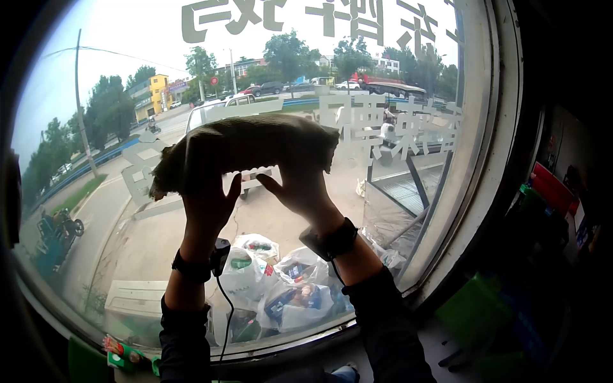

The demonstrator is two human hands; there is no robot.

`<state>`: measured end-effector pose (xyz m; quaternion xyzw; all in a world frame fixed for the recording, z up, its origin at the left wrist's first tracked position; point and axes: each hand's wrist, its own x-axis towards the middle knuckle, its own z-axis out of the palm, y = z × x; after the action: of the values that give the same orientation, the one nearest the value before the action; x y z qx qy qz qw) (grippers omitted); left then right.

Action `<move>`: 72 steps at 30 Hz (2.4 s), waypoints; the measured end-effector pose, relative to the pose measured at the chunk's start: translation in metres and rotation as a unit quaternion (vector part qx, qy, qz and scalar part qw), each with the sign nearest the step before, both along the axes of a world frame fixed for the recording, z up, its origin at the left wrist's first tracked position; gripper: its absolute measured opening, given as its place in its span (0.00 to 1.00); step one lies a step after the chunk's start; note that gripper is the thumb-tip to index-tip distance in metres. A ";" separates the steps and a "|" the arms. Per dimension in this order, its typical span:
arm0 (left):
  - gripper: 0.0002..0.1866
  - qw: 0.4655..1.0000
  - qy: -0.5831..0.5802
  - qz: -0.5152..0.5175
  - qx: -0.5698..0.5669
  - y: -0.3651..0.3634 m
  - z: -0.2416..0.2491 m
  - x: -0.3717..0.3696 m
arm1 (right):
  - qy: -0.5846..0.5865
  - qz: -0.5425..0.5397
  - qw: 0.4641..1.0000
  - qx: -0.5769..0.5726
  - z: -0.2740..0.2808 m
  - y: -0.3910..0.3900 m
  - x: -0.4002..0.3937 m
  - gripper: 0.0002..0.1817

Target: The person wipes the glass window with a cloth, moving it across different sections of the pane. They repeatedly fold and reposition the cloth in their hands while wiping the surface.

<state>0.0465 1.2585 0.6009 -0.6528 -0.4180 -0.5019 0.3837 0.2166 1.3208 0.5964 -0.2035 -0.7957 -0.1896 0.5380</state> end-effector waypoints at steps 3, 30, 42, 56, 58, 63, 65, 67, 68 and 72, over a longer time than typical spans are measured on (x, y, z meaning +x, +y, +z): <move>0.22 0.990 -0.003 0.140 0.036 -0.037 -0.017 -0.075 | -0.070 0.026 0.997 0.012 0.001 -0.019 -0.078 0.34; 0.26 0.995 0.022 0.080 -0.058 -0.045 -0.014 -0.083 | -0.050 0.089 0.994 0.023 0.003 -0.022 -0.066 0.36; 0.19 0.989 0.034 -0.139 -0.039 0.071 -0.027 0.159 | 0.040 -0.127 0.990 0.054 -0.049 0.096 0.177 0.30; 0.28 0.975 0.007 -0.174 -0.137 0.119 -0.069 0.252 | 0.150 -0.070 0.985 -0.047 -0.099 0.142 0.251 0.35; 0.27 0.983 -0.007 -0.133 -0.123 0.111 -0.067 0.244 | 0.151 -0.071 0.985 -0.048 -0.097 0.139 0.239 0.33; 0.21 0.993 -0.027 -0.066 -0.094 0.080 -0.055 0.186 | 0.099 -0.085 0.991 -0.038 -0.094 0.108 0.180 0.28; 0.26 0.986 -0.043 -0.077 -0.139 0.070 -0.059 0.149 | 0.095 -0.067 0.993 -0.036 -0.081 0.088 0.144 0.31; 0.26 0.982 -0.072 -0.108 -0.138 0.059 -0.062 0.110 | 0.079 -0.059 0.995 -0.001 -0.069 0.072 0.107 0.31; 0.22 0.992 -0.054 -0.061 -0.095 0.046 -0.057 0.092 | 0.051 -0.073 0.995 0.040 -0.053 0.051 0.088 0.28; 0.22 0.998 -0.030 0.043 -0.026 -0.006 -0.047 0.012 | 0.013 0.029 0.999 0.020 -0.033 0.002 0.004 0.32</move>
<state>0.0585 1.2520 0.5535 -0.6285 -0.4702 -0.4932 0.3752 0.2201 1.3232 0.5633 -0.1720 -0.7902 -0.1877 0.5575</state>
